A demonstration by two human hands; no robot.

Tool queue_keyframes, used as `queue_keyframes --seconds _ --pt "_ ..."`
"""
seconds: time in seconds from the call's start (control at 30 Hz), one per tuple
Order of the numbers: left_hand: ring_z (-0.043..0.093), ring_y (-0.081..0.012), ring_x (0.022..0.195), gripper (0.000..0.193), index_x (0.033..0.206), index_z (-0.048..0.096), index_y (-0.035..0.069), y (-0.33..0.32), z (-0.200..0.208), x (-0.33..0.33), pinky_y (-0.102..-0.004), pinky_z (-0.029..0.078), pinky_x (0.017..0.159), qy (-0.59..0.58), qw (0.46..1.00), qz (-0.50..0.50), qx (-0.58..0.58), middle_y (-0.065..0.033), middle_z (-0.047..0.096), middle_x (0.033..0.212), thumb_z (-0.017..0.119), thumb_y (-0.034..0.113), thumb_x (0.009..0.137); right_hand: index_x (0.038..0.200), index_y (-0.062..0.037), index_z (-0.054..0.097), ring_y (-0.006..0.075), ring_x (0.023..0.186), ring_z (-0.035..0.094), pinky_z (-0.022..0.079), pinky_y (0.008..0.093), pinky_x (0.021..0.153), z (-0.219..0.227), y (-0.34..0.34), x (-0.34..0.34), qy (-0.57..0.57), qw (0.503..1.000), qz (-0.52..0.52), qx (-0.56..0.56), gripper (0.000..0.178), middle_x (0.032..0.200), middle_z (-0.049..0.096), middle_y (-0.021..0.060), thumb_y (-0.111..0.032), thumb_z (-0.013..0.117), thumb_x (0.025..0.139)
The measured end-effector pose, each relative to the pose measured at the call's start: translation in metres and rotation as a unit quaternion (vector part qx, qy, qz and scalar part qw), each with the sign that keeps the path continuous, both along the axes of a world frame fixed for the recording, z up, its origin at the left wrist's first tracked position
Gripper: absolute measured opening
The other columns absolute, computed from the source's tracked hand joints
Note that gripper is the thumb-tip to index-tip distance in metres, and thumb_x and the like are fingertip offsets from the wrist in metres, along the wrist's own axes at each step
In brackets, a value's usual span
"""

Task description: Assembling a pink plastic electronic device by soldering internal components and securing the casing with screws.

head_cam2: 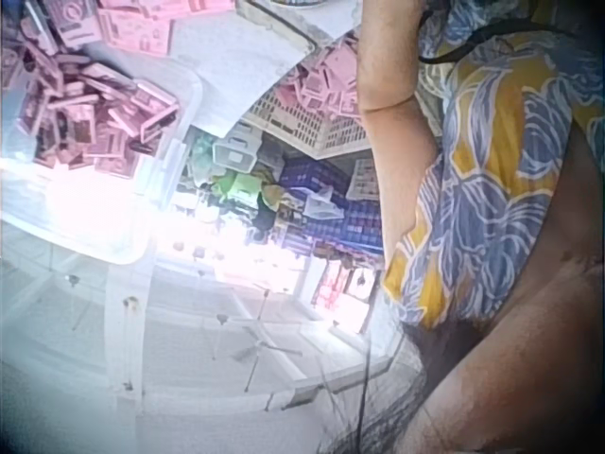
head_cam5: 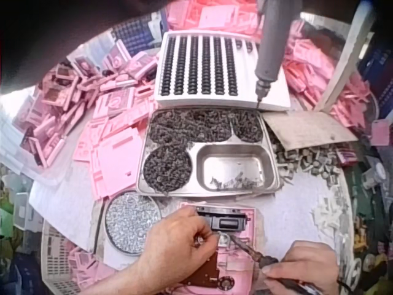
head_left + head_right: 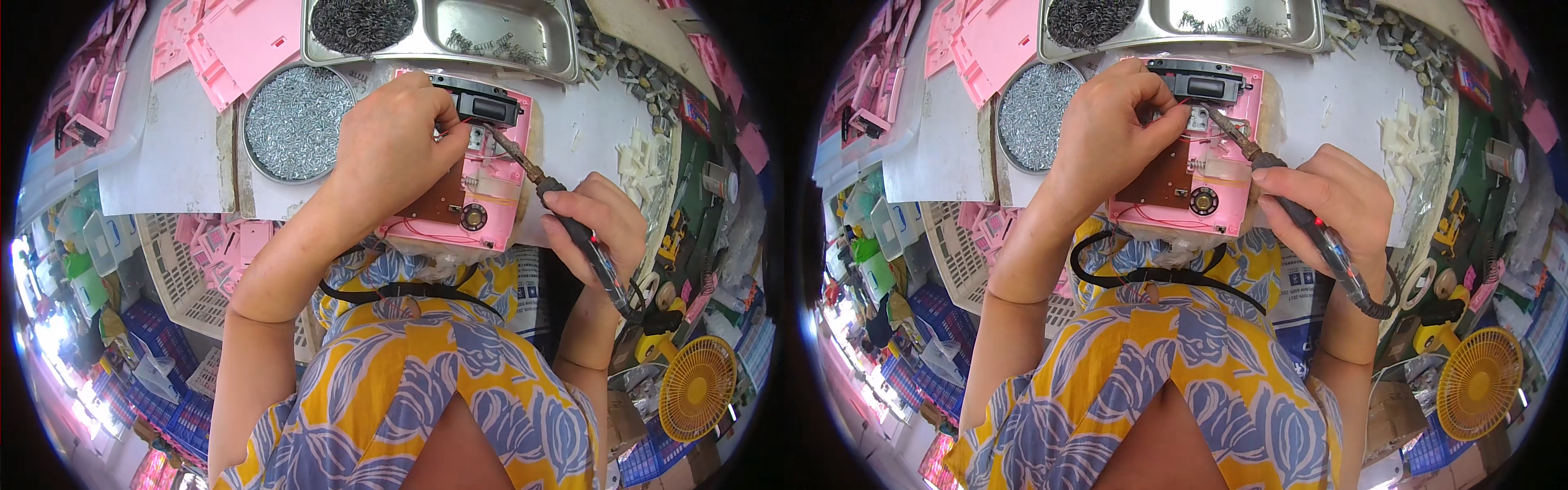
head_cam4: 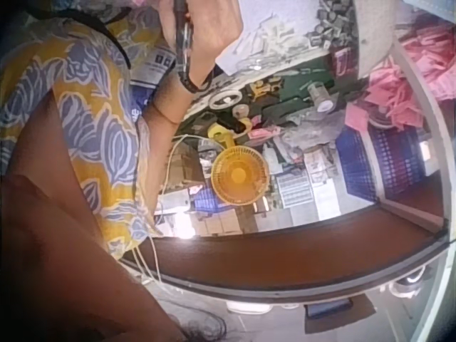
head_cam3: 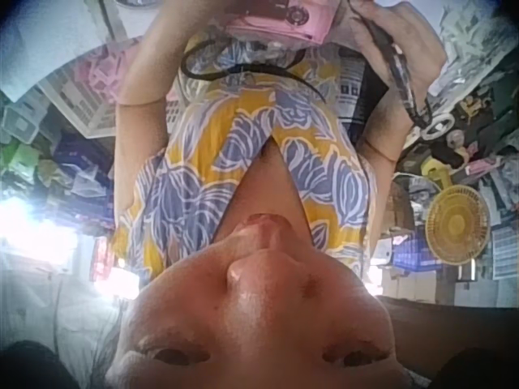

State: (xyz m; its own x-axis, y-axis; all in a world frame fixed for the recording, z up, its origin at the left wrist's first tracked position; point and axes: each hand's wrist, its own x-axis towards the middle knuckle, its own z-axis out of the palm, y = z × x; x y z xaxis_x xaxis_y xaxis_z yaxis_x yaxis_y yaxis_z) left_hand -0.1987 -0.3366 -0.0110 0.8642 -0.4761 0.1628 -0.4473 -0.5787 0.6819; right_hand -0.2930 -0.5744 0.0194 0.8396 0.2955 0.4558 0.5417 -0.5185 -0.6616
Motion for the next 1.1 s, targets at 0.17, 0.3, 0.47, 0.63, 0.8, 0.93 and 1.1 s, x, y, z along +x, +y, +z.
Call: queue_keyframes --seconds 0.17,0.3,0.47,0.63,0.8,0.93,1.1 --pt "0.062 -0.0275 0.068 0.015 0.077 0.069 0.003 -0.0002 0.0004 0.0000 -0.0379 0.049 0.063 0.001 1.000 0.000 0.002 -0.0100 0.061 0.077 0.077 0.016 0.079 0.106 -0.0050 0.073 0.0206 0.056 0.054 0.040 0.0308 0.051 -0.0006 -0.0012 -0.0009 0.001 1.000 0.000 0.003 0.039 0.069 0.061 0.0061 0.002 0.081 0.068" --pt "0.062 -0.0272 0.068 0.015 0.077 0.069 0.003 0.0001 0.0008 0.0004 -0.0377 0.049 0.063 0.005 1.000 0.000 0.004 -0.0098 0.061 0.077 0.078 0.016 0.079 0.106 -0.0049 0.073 0.0205 0.056 0.054 0.040 0.0307 0.051 0.0008 -0.0026 -0.0008 0.004 1.000 0.004 -0.001 0.039 0.069 0.061 0.0059 0.002 0.080 0.068" --pt "0.061 -0.0273 0.068 0.016 0.078 0.069 0.003 0.0002 0.0007 -0.0003 -0.0377 0.049 0.063 0.006 1.000 0.006 0.006 -0.0097 0.061 0.077 0.078 0.016 0.078 0.106 -0.0048 0.073 0.0204 0.057 0.055 0.041 0.0306 0.051 -0.0008 -0.0022 -0.0005 0.002 1.000 0.006 -0.001 0.039 0.070 0.062 0.0059 0.002 0.080 0.068" --pt "0.061 -0.0258 0.067 0.015 0.079 0.070 0.002 0.0007 0.0020 -0.0008 -0.0363 0.048 0.062 0.000 1.000 0.002 0.003 -0.0094 0.061 0.077 0.079 0.014 0.078 0.106 -0.0046 0.073 0.0205 0.058 0.056 0.042 0.0304 0.051 0.0022 -0.0009 0.0005 0.004 1.000 0.005 -0.005 0.039 0.071 0.065 0.0063 0.003 0.080 0.068" --pt "0.058 -0.0190 0.064 0.014 0.081 0.070 0.000 0.0031 0.0002 -0.0017 -0.0317 0.046 0.060 0.021 0.999 0.001 -0.040 -0.0073 0.059 0.075 0.079 0.011 0.081 0.105 -0.0046 0.073 0.0202 0.058 0.057 0.043 0.0304 0.052 0.0018 -0.0003 0.0003 0.009 1.000 0.000 -0.009 0.038 0.071 0.065 0.0057 0.003 0.079 0.068" --pt "0.056 -0.0170 0.063 0.013 0.082 0.070 0.000 0.0029 -0.0025 -0.0027 -0.0303 0.045 0.059 0.010 0.998 0.004 -0.057 -0.0063 0.058 0.075 0.079 0.009 0.082 0.104 -0.0054 0.073 0.0199 0.057 0.057 0.043 0.0307 0.051 0.0002 0.0026 0.0035 0.011 1.000 0.001 -0.017 0.038 0.070 0.064 0.0052 0.002 0.080 0.068" --pt "0.056 -0.0173 0.063 0.013 0.081 0.070 0.000 0.0016 -0.0018 -0.0046 -0.0303 0.045 0.059 0.014 0.998 0.013 -0.059 -0.0063 0.057 0.075 0.079 0.009 0.082 0.104 -0.0071 0.074 0.0201 0.057 0.056 0.042 0.0312 0.051 -0.0032 0.0047 0.0064 0.016 0.999 -0.003 -0.031 0.037 0.068 0.061 0.0050 0.000 0.080 0.068"
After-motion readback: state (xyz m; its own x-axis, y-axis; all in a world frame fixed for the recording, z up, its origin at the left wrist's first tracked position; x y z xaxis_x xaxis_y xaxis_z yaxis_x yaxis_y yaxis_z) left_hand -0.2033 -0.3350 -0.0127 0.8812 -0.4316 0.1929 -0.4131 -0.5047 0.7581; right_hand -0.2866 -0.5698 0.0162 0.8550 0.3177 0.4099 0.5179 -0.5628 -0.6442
